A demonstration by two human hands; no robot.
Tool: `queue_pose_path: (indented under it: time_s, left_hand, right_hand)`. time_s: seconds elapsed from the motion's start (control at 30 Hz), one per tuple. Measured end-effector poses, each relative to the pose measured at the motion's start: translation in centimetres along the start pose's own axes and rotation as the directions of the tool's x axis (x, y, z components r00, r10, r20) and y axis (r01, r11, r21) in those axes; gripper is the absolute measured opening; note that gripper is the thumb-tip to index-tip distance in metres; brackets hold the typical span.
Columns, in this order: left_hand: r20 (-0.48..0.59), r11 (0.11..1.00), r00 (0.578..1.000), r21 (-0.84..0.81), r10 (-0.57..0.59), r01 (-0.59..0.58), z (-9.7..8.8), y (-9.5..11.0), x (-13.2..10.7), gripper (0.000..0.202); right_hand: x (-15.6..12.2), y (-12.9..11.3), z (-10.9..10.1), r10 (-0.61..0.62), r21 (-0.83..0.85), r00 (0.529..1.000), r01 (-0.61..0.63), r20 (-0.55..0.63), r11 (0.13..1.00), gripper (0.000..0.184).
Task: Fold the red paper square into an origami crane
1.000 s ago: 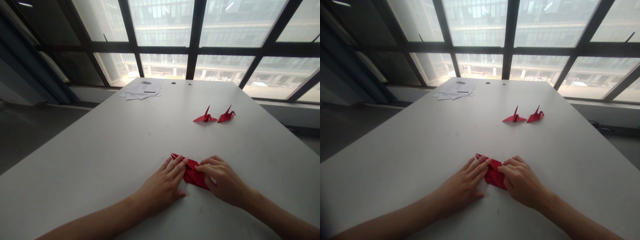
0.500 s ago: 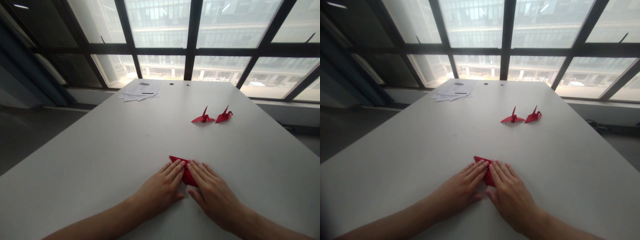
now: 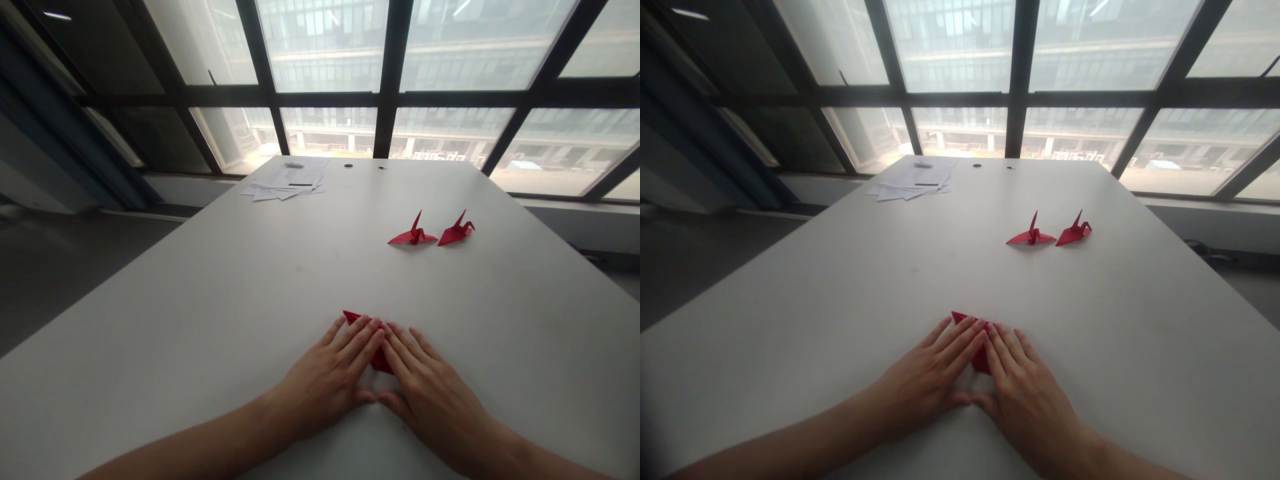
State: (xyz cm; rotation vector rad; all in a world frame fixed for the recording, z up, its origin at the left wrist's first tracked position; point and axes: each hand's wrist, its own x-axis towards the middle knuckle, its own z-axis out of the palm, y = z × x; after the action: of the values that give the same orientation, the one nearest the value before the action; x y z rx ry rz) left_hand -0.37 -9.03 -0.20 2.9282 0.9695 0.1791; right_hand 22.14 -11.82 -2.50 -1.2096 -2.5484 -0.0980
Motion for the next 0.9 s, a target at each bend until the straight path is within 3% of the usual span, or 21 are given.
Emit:
queue_pose_path:
  time_s: [0.4, 0.57, 0.77, 0.9]
  left_hand:
    - [0.019, 0.999, 0.999, 0.019, -0.040, 0.040, 0.7, 0.1, -0.2, 0.082]
    - [0.023, 0.985, 0.989, 0.096, -0.145, 0.142, 0.7, 0.5, -0.6, 0.085]
    - [-0.038, 0.951, 0.964, 0.160, -0.263, 0.266, 1.0, 1.3, -1.1, 0.081]
    - [-0.094, 0.952, 0.964, 0.160, -0.250, 0.262, 1.0, 1.6, -0.9, 0.079]
  right_hand:
    - [0.1, 0.4, 0.2, -0.050, -0.059, 0.997, 0.047, -0.050, 0.997, 0.057]
    - [0.0, 0.3, 0.4, -0.071, -0.090, 0.997, 0.067, -0.041, 0.994, 0.056]
    - [0.0, 0.2, 0.5, -0.065, -0.090, 0.997, 0.063, -0.028, 0.994, 0.058]
    - [0.1, 0.2, 0.6, -0.074, -0.100, 0.997, 0.071, -0.026, 0.992, 0.058]
